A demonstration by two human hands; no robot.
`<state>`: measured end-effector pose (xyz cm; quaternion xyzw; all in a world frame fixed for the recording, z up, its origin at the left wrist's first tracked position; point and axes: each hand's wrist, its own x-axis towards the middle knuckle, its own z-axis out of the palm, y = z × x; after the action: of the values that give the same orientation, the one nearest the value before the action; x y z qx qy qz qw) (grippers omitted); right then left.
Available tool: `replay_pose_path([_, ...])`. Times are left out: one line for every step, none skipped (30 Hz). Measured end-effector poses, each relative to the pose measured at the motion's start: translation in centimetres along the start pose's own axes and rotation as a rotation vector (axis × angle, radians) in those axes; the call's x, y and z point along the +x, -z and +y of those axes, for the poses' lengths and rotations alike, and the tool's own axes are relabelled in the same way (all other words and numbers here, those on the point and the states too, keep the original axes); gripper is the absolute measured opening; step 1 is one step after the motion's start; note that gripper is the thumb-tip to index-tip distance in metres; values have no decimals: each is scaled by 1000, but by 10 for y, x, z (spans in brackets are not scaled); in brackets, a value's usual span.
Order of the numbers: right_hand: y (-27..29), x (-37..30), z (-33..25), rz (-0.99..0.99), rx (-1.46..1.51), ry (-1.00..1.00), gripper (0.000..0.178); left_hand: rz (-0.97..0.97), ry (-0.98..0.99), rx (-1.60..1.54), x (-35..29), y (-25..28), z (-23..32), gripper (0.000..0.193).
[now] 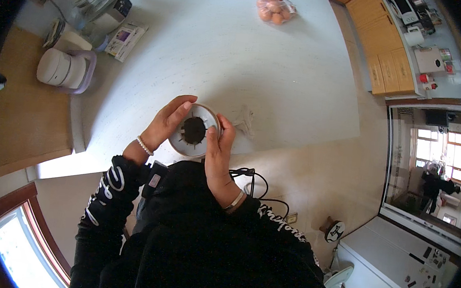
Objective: The person cleans the interior of a small white cylindrical appliance with a tissue, then places a circular filter insert into the opening and presses it down. They continue to adjust the filter and the appliance's lid, ensuring the parts are seated correctly.
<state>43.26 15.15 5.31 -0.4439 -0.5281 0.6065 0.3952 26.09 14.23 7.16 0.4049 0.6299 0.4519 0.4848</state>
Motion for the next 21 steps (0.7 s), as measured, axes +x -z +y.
replay_pose_path([5,1,-1,-23,23,-46,49,34,-7,-50,0,-2,-2,47])
replay_pose_path([9,4,-2,-40,56,-66,50,71,-16,-91,-3,-4,-6,46])
replay_pose_path([12,5,-2,-33,158,-66,43,101,-25,-125,-9,-6,-11,45])
replay_pose_path([12,11,-1,-69,2,-79,41,153,-39,-86,-14,-6,-18,43])
replay_pose_path([11,18,2,-118,-137,-11,40,181,-88,-39,-18,-7,-25,42])
replay_pose_path([15,28,4,-116,-276,61,40,204,-217,12,-19,-10,-32,40])
replay_pose_path([8,33,9,-68,-354,286,33,149,-214,46,-16,-8,-38,35])
replay_pose_path([7,43,12,-123,-291,241,27,158,-206,6,-9,-11,-43,30])
replay_pose_path([2,46,14,-118,-239,103,21,119,-96,-166,-9,-9,-45,28])
replay_pose_path([1,52,15,-117,-261,90,16,159,-14,-93,-4,-8,-46,28])
replay_pose_path([4,56,14,-99,-285,240,13,163,-92,-11,2,-8,-46,28])
replay_pose_path([2,60,13,-84,-293,286,11,150,-114,137,6,-4,-45,26])
replay_pose_path([4,62,10,-54,-358,379,9,128,-183,61,8,-8,-45,24])
replay_pose_path([5,60,7,-77,-340,318,8,145,-155,39,9,-8,-45,23])
replay_pose_path([6,60,6,-79,-348,348,8,131,-183,47,10,-6,-46,21])
replay_pose_path([7,60,2,-65,-337,406,8,134,-211,83,10,-7,-45,19])
replay_pose_path([4,58,4,-63,-350,365,8,118,-175,44,10,-5,-50,17])
replay_pose_path([3,57,3,-45,-348,340,9,107,-149,24,10,-5,-50,16])
replay_pose_path([3,57,3,-52,-349,318,9,110,-144,8,10,-5,-52,15])
replay_pose_path([3,58,3,-43,-366,359,10,105,-183,-5,11,-6,-53,14])
replay_pose_path([3,59,4,-60,-380,396,11,81,-146,-68,14,-5,-53,12])
